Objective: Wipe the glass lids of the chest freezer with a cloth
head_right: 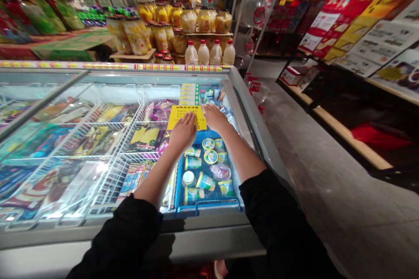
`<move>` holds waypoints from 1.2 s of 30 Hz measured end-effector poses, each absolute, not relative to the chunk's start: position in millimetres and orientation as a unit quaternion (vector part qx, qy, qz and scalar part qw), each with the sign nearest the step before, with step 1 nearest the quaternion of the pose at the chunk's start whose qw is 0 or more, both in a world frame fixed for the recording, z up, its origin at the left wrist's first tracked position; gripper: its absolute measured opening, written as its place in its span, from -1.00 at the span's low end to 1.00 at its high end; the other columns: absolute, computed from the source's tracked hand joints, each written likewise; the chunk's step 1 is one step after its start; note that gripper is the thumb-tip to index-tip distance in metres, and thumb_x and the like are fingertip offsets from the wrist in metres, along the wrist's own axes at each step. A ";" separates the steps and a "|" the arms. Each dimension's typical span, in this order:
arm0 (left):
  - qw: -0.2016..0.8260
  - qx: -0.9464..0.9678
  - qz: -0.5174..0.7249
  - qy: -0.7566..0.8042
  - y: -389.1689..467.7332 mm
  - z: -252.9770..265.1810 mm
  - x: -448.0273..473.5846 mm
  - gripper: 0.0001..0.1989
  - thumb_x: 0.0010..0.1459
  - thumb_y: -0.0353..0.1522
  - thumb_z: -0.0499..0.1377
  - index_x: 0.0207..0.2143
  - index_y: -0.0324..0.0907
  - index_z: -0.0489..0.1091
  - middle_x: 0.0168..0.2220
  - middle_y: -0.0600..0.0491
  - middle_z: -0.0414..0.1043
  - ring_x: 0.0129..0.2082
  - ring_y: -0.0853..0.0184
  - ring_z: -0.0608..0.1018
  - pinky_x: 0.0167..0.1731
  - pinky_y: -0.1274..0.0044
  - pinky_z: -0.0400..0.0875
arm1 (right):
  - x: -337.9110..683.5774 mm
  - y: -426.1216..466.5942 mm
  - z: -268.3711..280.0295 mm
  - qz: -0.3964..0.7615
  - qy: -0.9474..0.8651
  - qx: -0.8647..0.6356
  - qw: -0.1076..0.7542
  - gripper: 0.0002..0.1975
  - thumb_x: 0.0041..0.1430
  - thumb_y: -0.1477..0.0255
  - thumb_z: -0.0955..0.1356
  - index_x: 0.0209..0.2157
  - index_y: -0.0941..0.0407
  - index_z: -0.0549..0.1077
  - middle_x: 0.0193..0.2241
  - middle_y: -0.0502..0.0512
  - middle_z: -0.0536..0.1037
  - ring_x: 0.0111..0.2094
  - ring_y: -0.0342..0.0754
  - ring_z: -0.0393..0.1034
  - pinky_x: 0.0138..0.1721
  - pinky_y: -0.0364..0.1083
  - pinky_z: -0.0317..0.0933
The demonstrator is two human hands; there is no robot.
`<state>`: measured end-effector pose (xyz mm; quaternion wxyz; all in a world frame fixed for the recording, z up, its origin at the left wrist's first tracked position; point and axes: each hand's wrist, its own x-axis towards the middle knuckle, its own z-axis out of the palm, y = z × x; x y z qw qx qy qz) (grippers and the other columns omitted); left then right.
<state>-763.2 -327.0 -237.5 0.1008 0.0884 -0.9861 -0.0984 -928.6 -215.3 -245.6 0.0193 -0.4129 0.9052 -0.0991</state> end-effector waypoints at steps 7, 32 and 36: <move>0.094 0.087 -0.099 -0.987 -328.8 -237.9 -763.7 -0.43 0.52 -0.34 -0.12 0.49 -0.32 0.12 0.52 -0.08 0.08 0.52 0.22 0.16 0.49 0.34 0.05 | -968.1 -222.6 -249.1 -0.109 0.899 -0.424 0.026 -0.39 0.43 0.50 0.19 0.46 0.29 0.18 0.46 0.39 0.23 0.52 0.19 0.01 0.51 0.19 -0.05; 0.090 0.098 -0.095 -0.987 -328.9 -237.5 -763.1 -0.43 0.51 -0.35 -0.11 0.49 -0.27 0.13 0.52 -0.08 0.08 0.52 0.24 0.16 0.49 0.34 0.05 | -983.6 -230.7 -243.2 -0.119 0.893 -0.433 0.040 -0.38 0.47 0.47 0.17 0.49 0.27 0.11 0.51 0.35 0.13 0.54 0.14 -0.08 0.51 0.19 -0.10; 0.081 0.108 -0.096 -0.986 -327.8 -233.5 -766.3 -0.44 0.50 -0.37 -0.08 0.47 -0.28 0.17 0.50 -0.10 0.11 0.51 0.22 0.19 0.47 0.34 0.11 | -977.5 -226.8 -240.5 -0.095 0.907 -0.408 0.034 -0.39 0.47 0.48 0.15 0.46 0.41 0.12 0.49 0.49 0.13 0.54 0.21 -0.08 0.50 0.18 -0.06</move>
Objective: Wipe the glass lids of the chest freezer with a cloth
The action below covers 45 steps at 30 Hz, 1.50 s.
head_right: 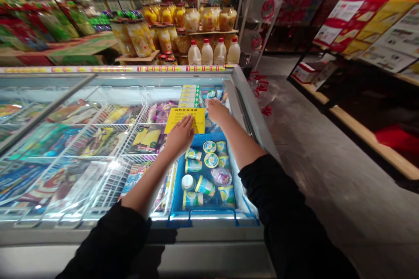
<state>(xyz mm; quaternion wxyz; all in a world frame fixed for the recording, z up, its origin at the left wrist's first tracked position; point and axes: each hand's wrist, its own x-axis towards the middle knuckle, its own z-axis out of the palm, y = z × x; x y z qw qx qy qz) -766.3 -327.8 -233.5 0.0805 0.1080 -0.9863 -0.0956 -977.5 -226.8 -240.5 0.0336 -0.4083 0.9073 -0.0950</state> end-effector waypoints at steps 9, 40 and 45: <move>0.081 0.106 -0.089 -0.987 -326.0 -216.8 -815.3 -0.46 0.51 -0.41 -0.09 0.45 -0.45 0.17 0.49 -0.18 0.14 0.51 0.17 0.19 0.47 0.38 0.09 | -977.2 -229.1 -237.6 -0.110 0.897 -0.428 0.034 -0.41 0.46 0.52 0.18 0.46 0.30 0.16 0.48 0.39 0.17 0.53 0.13 -0.03 0.49 0.14 -0.04; 0.118 0.083 -0.101 -0.984 -355.2 -234.5 -847.7 -0.46 0.50 -0.38 -0.10 0.44 -0.32 0.22 0.48 -0.14 0.18 0.49 0.19 0.23 0.46 0.32 0.14 | -1014.6 -238.6 -240.0 -0.036 0.930 -0.364 0.022 -0.37 0.42 0.47 0.21 0.46 0.33 0.17 0.42 0.53 0.27 0.47 0.31 0.12 0.42 0.26 0.12; 0.121 0.086 -0.099 -0.984 -354.8 -235.6 -847.8 -0.47 0.50 -0.38 -0.09 0.43 -0.30 0.23 0.47 -0.12 0.18 0.50 0.20 0.23 0.47 0.32 0.13 | -1028.8 -259.7 -229.9 -0.032 0.921 -0.387 0.037 -0.40 0.45 0.48 0.20 0.44 0.34 0.19 0.46 0.45 0.20 0.50 0.16 0.06 0.46 0.10 0.04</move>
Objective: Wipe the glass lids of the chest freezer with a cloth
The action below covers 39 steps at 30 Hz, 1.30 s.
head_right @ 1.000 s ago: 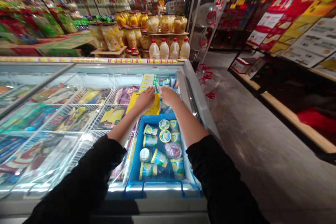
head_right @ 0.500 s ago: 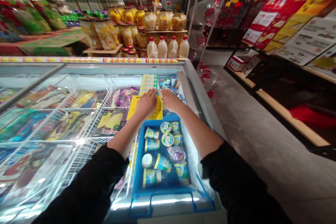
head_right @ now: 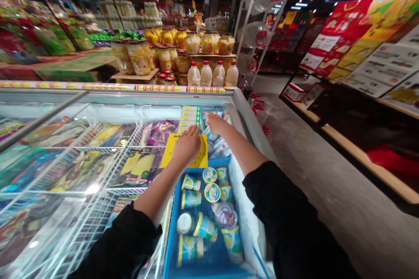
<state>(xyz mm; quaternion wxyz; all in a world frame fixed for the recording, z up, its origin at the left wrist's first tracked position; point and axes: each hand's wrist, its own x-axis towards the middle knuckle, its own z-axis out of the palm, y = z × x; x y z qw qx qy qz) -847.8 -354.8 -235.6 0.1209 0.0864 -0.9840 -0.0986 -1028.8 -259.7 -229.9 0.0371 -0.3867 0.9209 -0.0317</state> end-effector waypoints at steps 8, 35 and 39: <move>0.118 0.091 -0.097 -0.984 -355.0 -236.9 -849.5 -0.46 0.49 -0.39 -0.07 0.44 -0.25 0.23 0.48 -0.10 0.18 0.49 0.22 0.23 0.47 0.33 0.15 | -1033.9 -251.8 -240.5 -0.058 0.916 -0.394 0.045 -0.37 0.47 0.39 0.18 0.47 0.32 0.15 0.50 0.44 0.11 0.53 0.20 -0.08 0.52 0.15 -0.10; 0.097 0.106 -0.057 -0.988 -387.0 -231.2 -919.5 -0.46 0.53 -0.37 -0.10 0.46 -0.38 0.15 0.49 -0.17 0.13 0.51 0.17 0.19 0.47 0.32 0.10 | -1035.0 -258.2 -232.1 -0.065 0.920 -0.380 0.069 -0.32 0.49 0.28 0.17 0.48 0.35 0.09 0.53 0.42 0.03 0.56 0.17 -0.18 0.53 0.12 -0.20; 0.095 0.103 -0.065 -0.988 -385.3 -228.7 -918.8 -0.46 0.53 -0.37 -0.10 0.47 -0.38 0.14 0.50 -0.17 0.12 0.51 0.16 0.19 0.47 0.32 0.10 | -1035.7 -253.2 -230.2 -0.054 0.925 -0.369 0.071 -0.33 0.49 0.35 0.15 0.48 0.44 0.06 0.53 0.44 -0.01 0.56 0.14 -0.20 0.53 0.04 -0.20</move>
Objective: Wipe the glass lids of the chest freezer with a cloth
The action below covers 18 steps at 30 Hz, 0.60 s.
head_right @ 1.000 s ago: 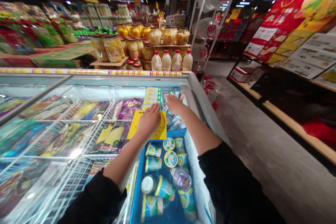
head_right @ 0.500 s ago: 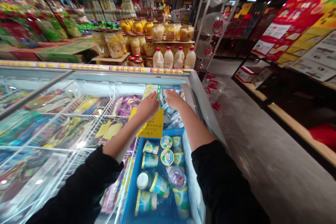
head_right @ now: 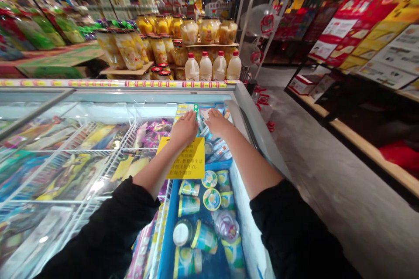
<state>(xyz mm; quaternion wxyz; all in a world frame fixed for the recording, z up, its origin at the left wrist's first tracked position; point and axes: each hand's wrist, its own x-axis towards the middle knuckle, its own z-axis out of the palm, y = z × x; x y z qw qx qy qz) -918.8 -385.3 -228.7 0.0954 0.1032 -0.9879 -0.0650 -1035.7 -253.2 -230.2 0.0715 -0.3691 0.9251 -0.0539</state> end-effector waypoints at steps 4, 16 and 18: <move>0.101 0.104 -0.069 -0.987 -384.5 -228.2 -920.4 -0.45 0.51 -0.40 -0.10 0.46 -0.45 0.14 0.49 -0.21 0.13 0.51 0.14 0.20 0.48 0.33 0.08 | -1024.0 -245.1 -232.2 -0.046 0.932 -0.358 0.048 -0.35 0.45 0.42 0.15 0.46 0.43 0.13 0.49 0.49 0.09 0.53 0.25 -0.07 0.52 0.16 -0.11; 0.105 0.089 -0.071 -0.988 -384.5 -228.2 -923.6 -0.44 0.48 -0.44 -0.09 0.44 -0.50 0.16 0.47 -0.24 0.16 0.50 0.14 0.21 0.48 0.35 0.07 | -1008.9 -248.8 -226.7 -0.062 0.943 -0.327 -0.002 -0.38 0.44 0.47 0.18 0.44 0.45 0.16 0.54 0.49 -0.09 0.56 0.34 -0.27 0.51 0.26 -0.13; 0.110 0.090 -0.072 -0.987 -384.6 -229.3 -923.9 -0.44 0.47 -0.44 -0.08 0.44 -0.49 0.16 0.47 -0.25 0.17 0.50 0.15 0.22 0.48 0.35 0.08 | -1004.4 -250.1 -222.4 -0.057 0.934 -0.352 0.031 -0.38 0.44 0.53 0.15 0.44 0.49 0.12 0.52 0.51 0.00 0.54 0.25 -0.10 0.52 0.14 -0.11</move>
